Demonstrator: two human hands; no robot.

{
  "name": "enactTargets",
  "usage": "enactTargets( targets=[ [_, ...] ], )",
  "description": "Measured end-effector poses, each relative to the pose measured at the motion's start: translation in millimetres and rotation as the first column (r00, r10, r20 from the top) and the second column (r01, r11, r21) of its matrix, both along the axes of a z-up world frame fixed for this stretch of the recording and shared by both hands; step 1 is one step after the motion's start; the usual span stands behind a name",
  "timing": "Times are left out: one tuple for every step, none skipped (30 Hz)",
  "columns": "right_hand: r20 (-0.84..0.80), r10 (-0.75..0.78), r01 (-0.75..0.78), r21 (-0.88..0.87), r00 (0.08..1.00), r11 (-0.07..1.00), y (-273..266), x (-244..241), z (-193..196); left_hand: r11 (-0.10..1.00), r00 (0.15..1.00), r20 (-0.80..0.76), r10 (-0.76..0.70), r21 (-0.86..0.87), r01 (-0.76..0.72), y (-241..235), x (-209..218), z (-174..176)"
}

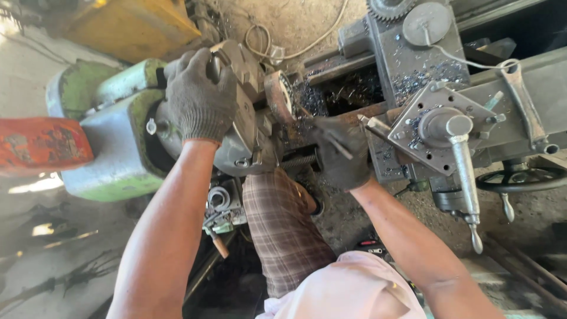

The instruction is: Machining and finishing a metal part on a lathe using a scraper and a grinding wheel

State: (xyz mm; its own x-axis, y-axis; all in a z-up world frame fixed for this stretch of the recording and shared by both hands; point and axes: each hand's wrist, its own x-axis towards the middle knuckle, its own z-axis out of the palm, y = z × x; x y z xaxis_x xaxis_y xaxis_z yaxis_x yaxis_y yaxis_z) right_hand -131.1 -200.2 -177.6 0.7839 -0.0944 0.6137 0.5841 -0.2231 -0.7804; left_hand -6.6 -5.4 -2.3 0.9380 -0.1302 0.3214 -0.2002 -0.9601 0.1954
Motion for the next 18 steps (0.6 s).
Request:
enactTargets(
  targets=[
    [0.006,0.004,-0.003,-0.005,1.000,1.000,-3,2,-5,1.000,1.000,0.024,-0.019,-0.006,0.019,-1,5,0],
    [0.008,0.009,-0.009,-0.003,1.000,1.000,-1,-2,-9,1.000,1.000,0.026,-0.014,-0.004,0.014,0,1,2],
    [0.014,-0.001,0.001,-0.009,1.000,1.000,0,-6,-13,1.000,1.000,-0.012,0.013,-0.009,-0.013,-2,1,4],
    [0.021,-0.010,0.010,-0.015,1.000,1.000,1,-9,-17,0.999,0.998,-0.050,0.039,-0.011,-0.040,-5,1,5],
    [0.010,-0.013,0.013,-0.013,1.000,1.000,3,-10,-21,0.999,0.997,-0.061,0.037,-0.010,-0.037,-3,2,2],
    [0.003,-0.017,0.017,-0.019,1.000,1.000,5,-11,-26,1.000,0.999,-0.031,0.009,0.000,-0.009,-1,2,-2],
    [0.005,-0.022,0.023,-0.026,1.000,0.999,7,-9,-30,1.000,1.000,0.005,-0.021,0.009,0.021,1,5,-4],
    [0.002,-0.026,0.026,-0.027,1.000,0.999,5,-10,-35,1.000,1.000,0.003,-0.025,0.009,0.025,2,6,-6],
    [0.004,-0.029,0.030,-0.032,1.000,0.999,4,-11,-40,0.999,0.999,0.013,-0.033,0.020,0.033,3,6,-7],
    [0.006,-0.033,0.033,-0.038,0.999,0.999,3,-12,-44,0.999,0.999,0.024,-0.042,0.031,0.041,4,5,-7],
    [0.008,-0.034,0.034,-0.039,0.999,0.999,5,-16,-46,0.999,0.999,0.025,-0.043,0.030,0.042,4,6,-8],
    [0.013,-0.037,0.037,-0.047,0.999,0.998,7,-20,-48,0.999,0.999,0.018,-0.029,0.033,0.028,4,6,-8],
    [0.017,-0.035,0.036,-0.057,0.999,0.998,8,-26,-50,0.999,1.000,0.010,-0.010,0.034,0.010,5,4,-8],
    [0.017,-0.032,0.033,-0.060,0.999,0.998,9,-29,-52,0.999,1.000,0.009,-0.007,0.031,0.007,4,1,-9],
    [0.029,-0.033,0.035,-0.070,0.999,0.997,10,-29,-54,1.000,1.000,0.023,-0.001,0.020,0.000,2,1,-8],
    [0.041,-0.034,0.038,-0.079,0.999,0.996,11,-29,-55,1.000,0.999,0.036,0.006,0.008,-0.006,1,1,-6],
    [0.038,-0.033,0.036,-0.078,0.999,0.996,14,-25,-46,1.000,0.999,0.033,0.008,0.010,-0.008,3,1,-8],
    [0.037,-0.123,0.128,-0.231,0.992,0.965,17,-21,-36,0.999,0.999,0.027,0.025,0.024,-0.026,4,0,-10]
  ],
)
